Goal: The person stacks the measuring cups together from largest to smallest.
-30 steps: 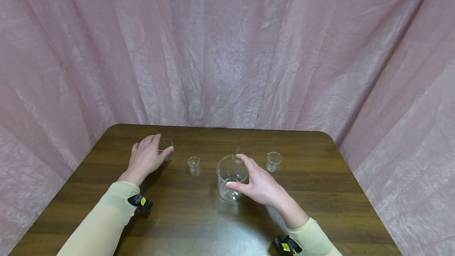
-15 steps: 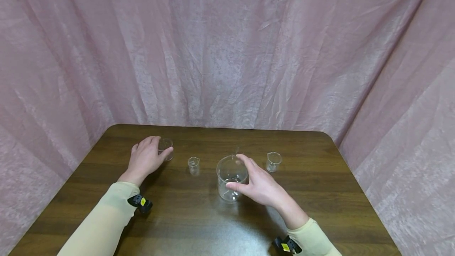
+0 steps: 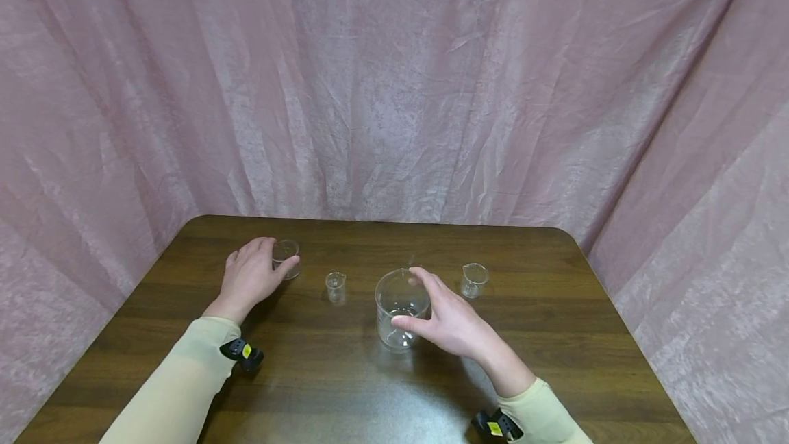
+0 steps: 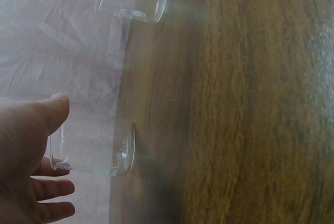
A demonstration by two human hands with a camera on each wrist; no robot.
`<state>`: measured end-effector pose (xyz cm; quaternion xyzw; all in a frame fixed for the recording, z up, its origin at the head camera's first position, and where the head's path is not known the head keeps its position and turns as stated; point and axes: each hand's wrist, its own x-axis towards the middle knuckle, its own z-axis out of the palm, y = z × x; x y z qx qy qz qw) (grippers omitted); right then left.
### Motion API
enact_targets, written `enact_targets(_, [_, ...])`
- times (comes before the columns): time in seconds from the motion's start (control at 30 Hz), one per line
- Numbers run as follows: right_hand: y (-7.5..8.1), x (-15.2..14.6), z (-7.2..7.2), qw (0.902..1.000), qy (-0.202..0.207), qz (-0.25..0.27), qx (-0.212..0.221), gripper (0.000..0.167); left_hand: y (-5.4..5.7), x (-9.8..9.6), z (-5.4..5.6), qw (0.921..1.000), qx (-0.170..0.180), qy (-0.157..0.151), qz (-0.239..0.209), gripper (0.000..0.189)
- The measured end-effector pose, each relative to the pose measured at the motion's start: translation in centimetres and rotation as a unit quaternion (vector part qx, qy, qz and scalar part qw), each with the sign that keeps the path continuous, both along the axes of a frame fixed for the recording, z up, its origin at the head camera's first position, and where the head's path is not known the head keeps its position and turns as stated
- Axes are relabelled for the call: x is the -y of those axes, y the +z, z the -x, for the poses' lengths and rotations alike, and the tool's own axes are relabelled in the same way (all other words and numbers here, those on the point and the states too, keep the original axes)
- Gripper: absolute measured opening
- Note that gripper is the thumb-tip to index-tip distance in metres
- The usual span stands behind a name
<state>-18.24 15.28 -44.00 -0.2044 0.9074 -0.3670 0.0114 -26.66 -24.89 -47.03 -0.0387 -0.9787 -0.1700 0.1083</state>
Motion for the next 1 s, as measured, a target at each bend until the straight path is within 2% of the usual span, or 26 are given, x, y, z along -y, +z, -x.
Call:
enact_targets(0.43, [0.06, -0.01, 0.0, 1.0, 0.002, 0.002, 0.002, 0.095, 0.12, -0.14, 0.14, 0.9999, 0.016, -0.002, -0.004, 0.079])
enact_targets(1.0, [0.01, -0.04, -0.03, 1.0, 0.001, 0.003, 0.009, 0.095, -0.34, -0.01, 0.34, 1.0, -0.001, -0.007, -0.007, 0.076])
